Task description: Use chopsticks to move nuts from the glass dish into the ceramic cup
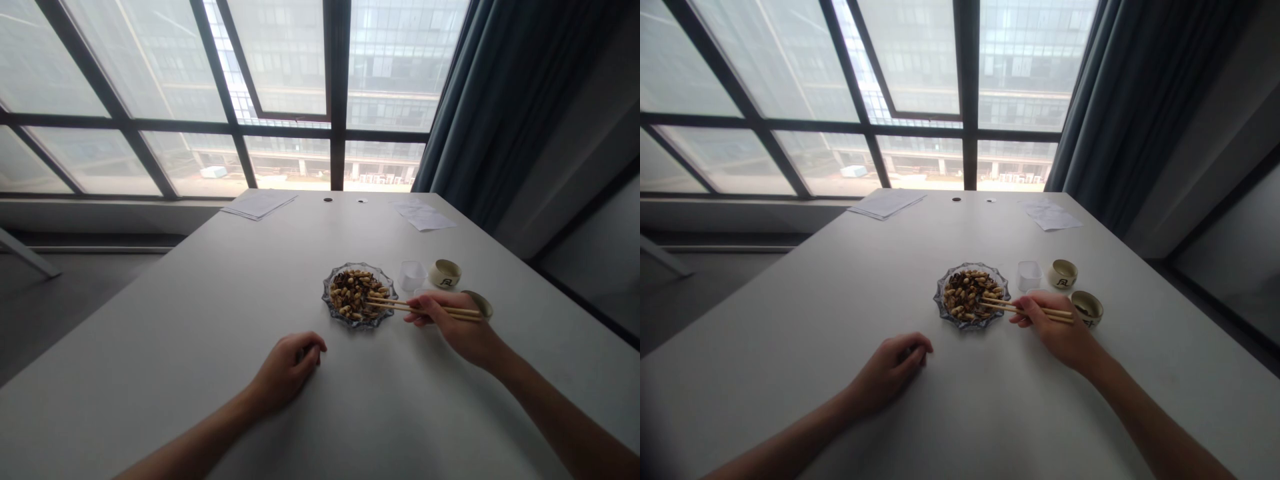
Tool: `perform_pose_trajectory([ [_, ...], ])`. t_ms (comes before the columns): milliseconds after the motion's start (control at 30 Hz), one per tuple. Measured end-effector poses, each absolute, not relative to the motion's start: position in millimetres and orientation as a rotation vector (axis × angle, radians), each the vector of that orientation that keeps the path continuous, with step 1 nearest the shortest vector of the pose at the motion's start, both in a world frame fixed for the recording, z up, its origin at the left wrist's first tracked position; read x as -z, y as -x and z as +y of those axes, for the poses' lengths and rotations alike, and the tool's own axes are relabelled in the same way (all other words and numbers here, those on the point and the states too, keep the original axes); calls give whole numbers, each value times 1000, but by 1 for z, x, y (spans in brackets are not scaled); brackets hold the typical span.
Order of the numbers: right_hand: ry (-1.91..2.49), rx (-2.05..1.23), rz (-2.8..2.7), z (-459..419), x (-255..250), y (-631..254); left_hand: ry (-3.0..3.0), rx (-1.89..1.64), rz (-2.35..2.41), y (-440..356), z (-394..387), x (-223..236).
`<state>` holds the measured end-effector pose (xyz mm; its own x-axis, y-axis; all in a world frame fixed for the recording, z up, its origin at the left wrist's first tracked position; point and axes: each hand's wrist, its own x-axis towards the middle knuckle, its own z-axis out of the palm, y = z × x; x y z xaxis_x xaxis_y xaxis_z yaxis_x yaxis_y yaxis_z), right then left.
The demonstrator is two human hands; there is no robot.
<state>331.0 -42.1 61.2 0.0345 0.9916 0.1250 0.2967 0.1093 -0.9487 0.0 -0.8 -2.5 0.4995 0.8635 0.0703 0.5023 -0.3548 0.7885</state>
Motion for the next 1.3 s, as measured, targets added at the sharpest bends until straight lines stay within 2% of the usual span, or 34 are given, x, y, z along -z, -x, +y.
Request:
perform_pose_trajectory([
  [967, 1534, -953, -1443, -44, -90, -321, -2012, -641, 1119, 0, -2, 0],
  [1300, 1387, -868, -1148, -57, -87, -331, -2001, -657, 1119, 0, -3, 2],
])
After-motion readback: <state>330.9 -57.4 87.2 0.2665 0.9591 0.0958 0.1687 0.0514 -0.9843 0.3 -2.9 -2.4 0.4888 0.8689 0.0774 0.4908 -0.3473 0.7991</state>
